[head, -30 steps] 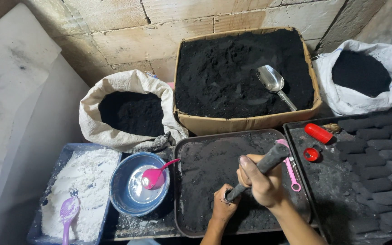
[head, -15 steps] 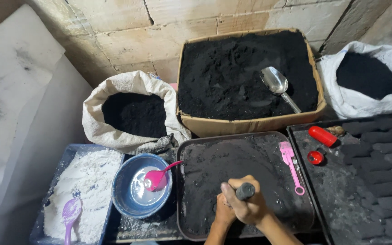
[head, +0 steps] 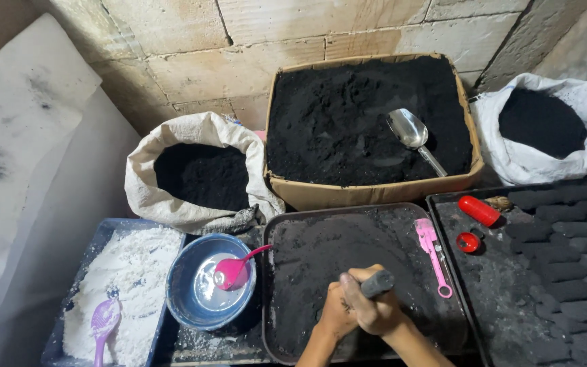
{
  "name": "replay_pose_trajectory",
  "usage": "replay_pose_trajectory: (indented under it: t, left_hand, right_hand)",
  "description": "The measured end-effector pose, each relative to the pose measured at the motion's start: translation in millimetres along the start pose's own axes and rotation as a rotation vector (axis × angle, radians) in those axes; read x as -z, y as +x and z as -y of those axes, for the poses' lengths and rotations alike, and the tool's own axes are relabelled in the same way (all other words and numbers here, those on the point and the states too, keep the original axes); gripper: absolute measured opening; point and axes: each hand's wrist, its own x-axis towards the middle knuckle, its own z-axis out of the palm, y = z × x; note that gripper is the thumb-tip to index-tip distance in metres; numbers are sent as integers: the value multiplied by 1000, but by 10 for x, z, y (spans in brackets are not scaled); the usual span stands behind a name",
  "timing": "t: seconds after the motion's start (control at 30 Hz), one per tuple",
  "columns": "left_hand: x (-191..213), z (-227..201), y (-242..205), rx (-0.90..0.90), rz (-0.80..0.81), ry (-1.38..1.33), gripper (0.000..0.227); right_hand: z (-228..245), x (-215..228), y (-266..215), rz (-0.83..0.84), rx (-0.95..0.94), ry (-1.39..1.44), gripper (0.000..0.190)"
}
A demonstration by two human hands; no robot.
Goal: The person packs a dark powder into a cylindrical mold on a tray, then uses a hammer to strike the mold repeatedly to compress the powder. The finished briquettes are visible on a tray to the right.
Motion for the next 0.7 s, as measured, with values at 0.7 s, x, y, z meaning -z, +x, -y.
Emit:
replay_pose_trajectory:
  t: [0.7]
  left_hand:
    - [-66,252,-22,-325,-93,285,13]
  right_hand:
    - [-1,-69,50,19,128,64,42]
